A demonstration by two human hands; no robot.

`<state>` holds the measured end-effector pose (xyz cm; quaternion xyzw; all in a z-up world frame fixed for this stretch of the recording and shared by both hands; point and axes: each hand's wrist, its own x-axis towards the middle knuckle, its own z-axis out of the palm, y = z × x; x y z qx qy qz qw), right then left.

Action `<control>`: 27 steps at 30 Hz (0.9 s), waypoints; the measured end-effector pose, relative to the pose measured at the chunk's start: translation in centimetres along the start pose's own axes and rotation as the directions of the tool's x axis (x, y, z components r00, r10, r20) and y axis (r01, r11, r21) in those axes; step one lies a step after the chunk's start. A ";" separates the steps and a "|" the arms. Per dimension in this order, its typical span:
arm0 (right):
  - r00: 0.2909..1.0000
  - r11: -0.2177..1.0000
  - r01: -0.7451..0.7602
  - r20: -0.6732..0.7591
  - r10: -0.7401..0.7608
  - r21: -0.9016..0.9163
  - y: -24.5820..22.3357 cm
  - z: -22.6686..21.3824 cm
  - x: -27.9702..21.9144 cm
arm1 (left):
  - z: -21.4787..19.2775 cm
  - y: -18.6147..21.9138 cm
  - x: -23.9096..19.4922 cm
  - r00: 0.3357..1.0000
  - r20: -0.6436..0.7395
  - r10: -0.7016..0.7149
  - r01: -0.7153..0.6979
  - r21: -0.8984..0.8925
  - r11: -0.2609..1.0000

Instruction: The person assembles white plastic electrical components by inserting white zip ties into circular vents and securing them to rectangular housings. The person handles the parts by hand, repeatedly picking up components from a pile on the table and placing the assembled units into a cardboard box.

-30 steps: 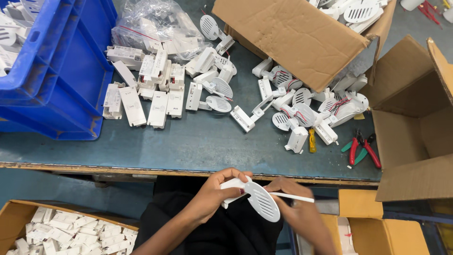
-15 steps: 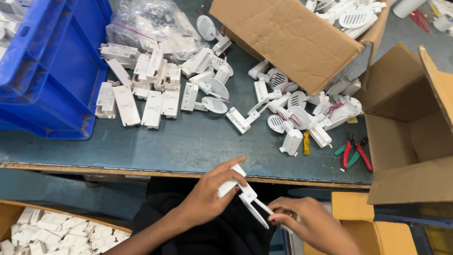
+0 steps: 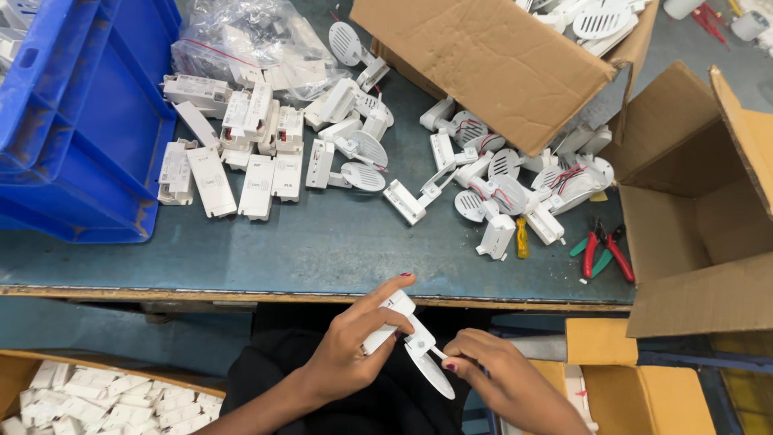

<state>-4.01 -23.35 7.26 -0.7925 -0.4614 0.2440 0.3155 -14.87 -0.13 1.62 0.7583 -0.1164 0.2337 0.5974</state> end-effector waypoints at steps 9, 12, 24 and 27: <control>0.982 0.977 -0.174 0.101 0.162 0.123 0.7 -0.2 1.1 | 1.0 0.2 -0.2 0.999 -0.034 0.028 -0.026 0.058 0.998; 0.990 0.992 -0.119 -0.077 0.115 -0.049 -0.1 0.8 0.7 | 1.7 0.2 0.0 0.994 -0.096 -0.048 0.047 -0.018 0.999; 0.959 0.845 -0.282 0.143 0.244 0.454 4.1 1.2 1.0 | 1.3 -0.2 0.3 0.998 -0.064 -0.003 0.000 -0.043 0.999; 0.923 0.732 -0.385 0.255 0.290 0.561 5.0 1.6 1.3 | 1.3 -0.1 0.1 0.997 -0.066 0.043 -0.043 -0.002 0.999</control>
